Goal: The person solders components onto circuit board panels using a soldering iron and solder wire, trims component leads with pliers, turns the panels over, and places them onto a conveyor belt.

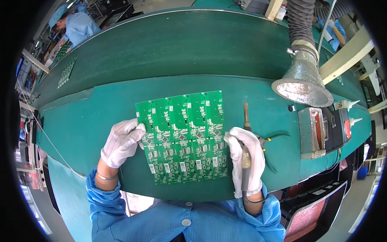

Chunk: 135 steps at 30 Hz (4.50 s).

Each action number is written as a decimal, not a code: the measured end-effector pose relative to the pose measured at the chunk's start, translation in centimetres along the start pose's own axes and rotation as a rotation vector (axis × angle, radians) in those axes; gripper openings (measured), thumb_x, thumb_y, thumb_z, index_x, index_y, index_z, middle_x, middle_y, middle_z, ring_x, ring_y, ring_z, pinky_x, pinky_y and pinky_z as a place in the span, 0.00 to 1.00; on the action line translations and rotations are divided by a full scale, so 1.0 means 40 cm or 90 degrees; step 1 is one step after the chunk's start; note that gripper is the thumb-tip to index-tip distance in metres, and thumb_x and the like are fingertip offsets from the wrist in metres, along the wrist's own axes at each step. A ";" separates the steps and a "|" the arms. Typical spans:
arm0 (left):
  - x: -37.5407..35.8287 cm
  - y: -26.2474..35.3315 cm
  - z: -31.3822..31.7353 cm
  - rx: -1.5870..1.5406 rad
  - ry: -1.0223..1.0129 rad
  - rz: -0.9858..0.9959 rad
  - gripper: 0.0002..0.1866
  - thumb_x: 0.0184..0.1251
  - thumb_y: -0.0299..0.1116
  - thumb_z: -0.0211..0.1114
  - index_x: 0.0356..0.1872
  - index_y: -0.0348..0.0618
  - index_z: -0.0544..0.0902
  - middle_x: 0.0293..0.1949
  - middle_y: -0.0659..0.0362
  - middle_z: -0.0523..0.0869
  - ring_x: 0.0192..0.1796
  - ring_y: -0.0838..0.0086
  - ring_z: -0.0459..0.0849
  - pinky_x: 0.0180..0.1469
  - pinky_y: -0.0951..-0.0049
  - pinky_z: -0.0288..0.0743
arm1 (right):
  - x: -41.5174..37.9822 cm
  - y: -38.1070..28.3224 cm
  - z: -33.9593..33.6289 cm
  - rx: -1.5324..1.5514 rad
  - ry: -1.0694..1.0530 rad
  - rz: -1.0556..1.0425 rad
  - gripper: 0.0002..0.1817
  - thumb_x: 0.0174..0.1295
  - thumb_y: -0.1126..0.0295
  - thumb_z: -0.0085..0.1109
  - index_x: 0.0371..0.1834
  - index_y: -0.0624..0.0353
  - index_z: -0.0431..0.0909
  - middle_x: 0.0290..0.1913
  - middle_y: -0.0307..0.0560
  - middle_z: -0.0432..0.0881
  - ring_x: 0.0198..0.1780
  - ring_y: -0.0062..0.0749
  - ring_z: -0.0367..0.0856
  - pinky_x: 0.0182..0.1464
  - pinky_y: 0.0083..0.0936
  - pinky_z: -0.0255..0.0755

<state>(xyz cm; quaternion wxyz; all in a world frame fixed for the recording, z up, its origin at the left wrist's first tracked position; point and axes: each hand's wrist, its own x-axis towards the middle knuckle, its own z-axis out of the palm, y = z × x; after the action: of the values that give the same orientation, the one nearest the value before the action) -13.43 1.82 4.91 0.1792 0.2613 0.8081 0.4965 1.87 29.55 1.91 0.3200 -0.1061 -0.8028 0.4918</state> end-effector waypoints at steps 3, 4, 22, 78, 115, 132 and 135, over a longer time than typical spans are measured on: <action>-0.002 -0.033 -0.007 0.087 0.012 0.120 0.19 0.83 0.42 0.55 0.37 0.34 0.79 0.30 0.55 0.77 0.30 0.67 0.80 0.40 0.68 0.73 | -0.003 -0.009 0.004 0.061 0.023 0.042 0.10 0.72 0.78 0.64 0.54 0.65 0.81 0.53 0.54 0.85 0.52 0.37 0.87 0.55 0.30 0.82; -0.004 -0.023 -0.006 0.043 0.007 0.087 0.19 0.83 0.42 0.55 0.37 0.34 0.79 0.30 0.55 0.77 0.30 0.67 0.81 0.39 0.68 0.73 | -0.004 -0.003 0.001 0.046 0.021 0.025 0.10 0.72 0.77 0.64 0.54 0.66 0.81 0.54 0.54 0.85 0.51 0.36 0.87 0.54 0.30 0.83; -0.036 0.043 0.008 0.301 0.188 0.404 0.20 0.64 0.44 0.76 0.48 0.41 0.87 0.31 0.54 0.85 0.32 0.60 0.85 0.37 0.65 0.80 | 0.002 0.021 -0.019 0.080 0.116 -0.201 0.15 0.71 0.70 0.66 0.54 0.64 0.74 0.51 0.56 0.81 0.45 0.43 0.87 0.55 0.43 0.85; 0.041 -0.085 0.072 0.110 0.152 0.201 0.41 0.61 0.47 0.80 0.72 0.40 0.74 0.47 0.56 0.91 0.44 0.73 0.93 0.54 0.72 0.87 | -0.030 0.063 -0.041 0.210 0.069 -0.064 0.27 0.70 0.59 0.70 0.64 0.61 0.70 0.55 0.52 0.78 0.55 0.43 0.86 0.69 0.54 0.78; 0.036 -0.076 0.069 0.197 0.143 0.272 0.34 0.67 0.49 0.74 0.71 0.48 0.76 0.49 0.56 0.93 0.44 0.65 0.94 0.49 0.69 0.90 | -0.029 0.074 -0.039 0.111 0.088 -0.078 0.20 0.75 0.63 0.64 0.62 0.60 0.70 0.53 0.52 0.80 0.54 0.42 0.86 0.68 0.47 0.79; 0.062 -0.021 0.050 0.336 0.111 0.496 0.19 0.72 0.40 0.66 0.61 0.51 0.85 0.46 0.58 0.92 0.41 0.60 0.91 0.44 0.65 0.86 | -0.005 0.035 -0.019 0.160 0.107 -0.063 0.25 0.79 0.52 0.56 0.63 0.63 0.70 0.49 0.56 0.84 0.52 0.47 0.87 0.65 0.48 0.79; 0.026 0.013 0.031 0.508 0.027 0.420 0.14 0.75 0.40 0.66 0.55 0.49 0.88 0.40 0.53 0.91 0.34 0.62 0.91 0.36 0.64 0.86 | 0.014 0.028 -0.026 0.323 0.099 -0.060 0.33 0.81 0.42 0.45 0.68 0.64 0.66 0.50 0.59 0.84 0.55 0.48 0.86 0.66 0.50 0.78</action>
<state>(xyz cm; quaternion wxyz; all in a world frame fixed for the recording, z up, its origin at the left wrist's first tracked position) -13.46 3.53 4.79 -0.1168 0.5403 0.8125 0.1852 1.91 31.13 1.52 0.4197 -0.0225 -0.6307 0.6524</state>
